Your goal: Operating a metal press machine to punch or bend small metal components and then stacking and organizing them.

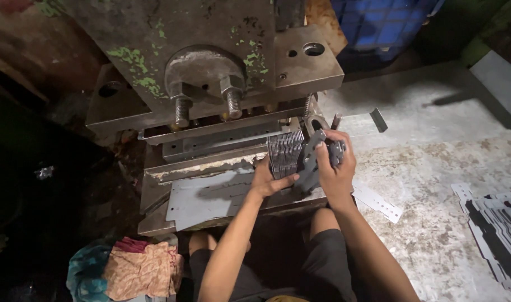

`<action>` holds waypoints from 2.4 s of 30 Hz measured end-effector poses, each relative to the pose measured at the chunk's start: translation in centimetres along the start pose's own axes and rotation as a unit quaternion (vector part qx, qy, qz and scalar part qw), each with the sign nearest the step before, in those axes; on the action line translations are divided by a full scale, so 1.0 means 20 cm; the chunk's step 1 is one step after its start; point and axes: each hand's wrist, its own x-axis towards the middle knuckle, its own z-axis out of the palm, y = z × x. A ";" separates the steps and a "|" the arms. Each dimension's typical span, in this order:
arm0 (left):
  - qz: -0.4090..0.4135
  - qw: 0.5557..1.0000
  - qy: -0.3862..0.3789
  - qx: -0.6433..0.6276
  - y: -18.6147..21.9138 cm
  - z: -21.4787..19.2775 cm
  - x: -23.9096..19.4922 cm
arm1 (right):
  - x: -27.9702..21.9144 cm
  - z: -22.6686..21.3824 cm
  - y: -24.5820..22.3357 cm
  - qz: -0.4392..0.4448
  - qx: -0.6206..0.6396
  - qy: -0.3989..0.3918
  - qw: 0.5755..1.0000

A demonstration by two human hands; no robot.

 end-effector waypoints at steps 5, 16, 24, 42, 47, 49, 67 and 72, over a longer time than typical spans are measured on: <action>-0.004 0.999 0.018 0.045 0.00 0.00 -0.01 | 0.04 0.05 -0.08 0.020 -0.106 0.051 0.993; -0.003 0.995 0.048 0.086 0.06 0.04 -0.06 | 0.10 0.12 -0.09 -0.057 -0.182 0.043 0.981; 0.147 0.975 0.153 0.060 0.07 0.11 -0.12 | 0.08 0.10 -0.14 -0.008 -0.166 0.001 0.986; 0.105 0.980 0.119 0.119 0.07 0.07 -0.07 | 0.18 0.05 -0.17 0.006 -0.209 -0.071 0.975; 0.091 0.986 0.104 0.088 0.10 0.05 -0.08 | 0.16 0.04 -0.17 0.025 -0.173 -0.068 0.982; 0.103 0.986 0.105 0.080 0.11 0.04 -0.08 | 0.17 0.04 -0.17 0.050 -0.153 -0.082 0.983; 0.091 0.988 0.116 0.037 0.07 0.01 -0.13 | 0.10 0.08 -0.01 0.124 -0.016 -0.149 0.981; 0.048 0.992 0.097 0.063 0.03 -0.02 -0.11 | 0.06 0.12 0.16 0.048 0.167 -0.046 0.984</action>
